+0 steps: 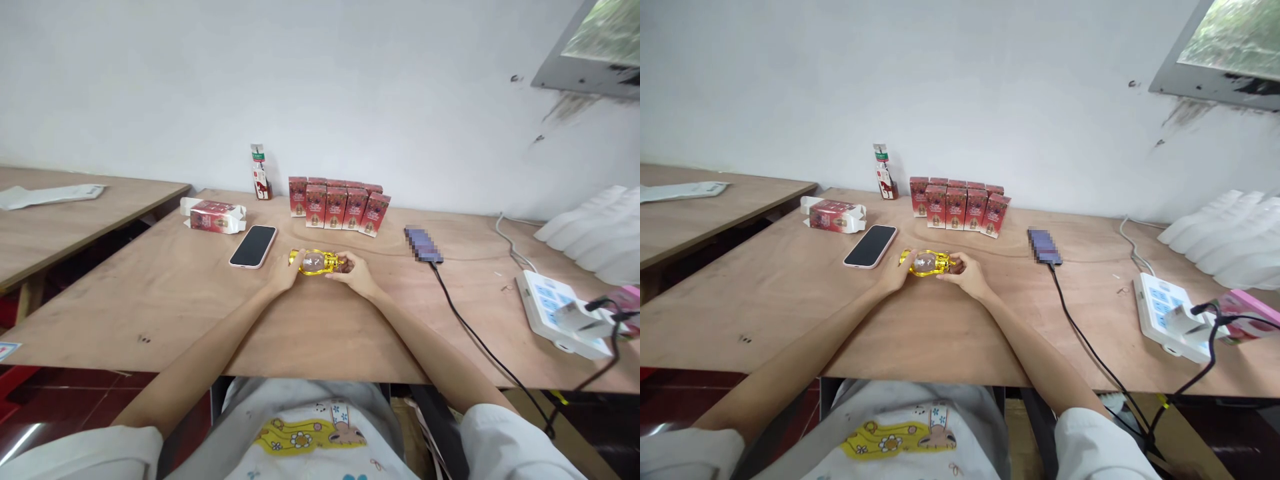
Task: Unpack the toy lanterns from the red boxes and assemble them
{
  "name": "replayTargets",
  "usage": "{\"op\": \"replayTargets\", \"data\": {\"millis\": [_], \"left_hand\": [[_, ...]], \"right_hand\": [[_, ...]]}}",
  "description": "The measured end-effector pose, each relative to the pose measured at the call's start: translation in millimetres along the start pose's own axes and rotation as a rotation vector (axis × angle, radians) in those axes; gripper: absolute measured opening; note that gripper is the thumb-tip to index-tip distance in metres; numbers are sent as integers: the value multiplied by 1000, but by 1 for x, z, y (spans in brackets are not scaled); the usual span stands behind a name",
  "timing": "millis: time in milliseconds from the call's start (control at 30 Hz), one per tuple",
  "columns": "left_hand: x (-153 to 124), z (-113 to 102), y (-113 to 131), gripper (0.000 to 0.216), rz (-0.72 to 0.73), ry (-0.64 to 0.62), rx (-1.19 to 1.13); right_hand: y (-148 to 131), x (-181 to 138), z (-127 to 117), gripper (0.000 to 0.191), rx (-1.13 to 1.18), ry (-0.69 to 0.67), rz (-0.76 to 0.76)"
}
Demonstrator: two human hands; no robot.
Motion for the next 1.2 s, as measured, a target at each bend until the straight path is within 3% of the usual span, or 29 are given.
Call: {"op": "replayTargets", "data": {"millis": [167,300,467,567,767,933,1067,1200], "left_hand": [[-1,-1,0,49,-20,5,15],[0,-1,-4,51,-45,-21,59],[0,-2,-6,51,-66,-86,195],[2,-1,-4,46,-22,-92,162],[6,-7,-14,38,-53,143,-130],[7,-18,-8,37,-6,357,-307],[4,-26,7,51,84,432,-253],[0,-31,24,51,218,398,-38]], "right_hand": [[4,3,2,54,38,-46,24],[-2,-1,0,58,-83,-15,10],[-20,-11,-2,60,-293,88,-177],[-27,-15,1,59,-318,100,-273],[-9,-4,-22,62,-84,311,-95],[11,9,-56,64,-296,544,48],[23,13,-72,61,-381,648,106],[25,14,-71,58,-476,690,86]]}}
Point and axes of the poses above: each hand's wrist, its own x-axis towards the middle knuckle, its own z-axis out of the palm, y = z × x, the point moved 7 cm from there along x, towards the middle knuckle, and after that the axes turned 13 degrees about z, right-handed, at the moved point
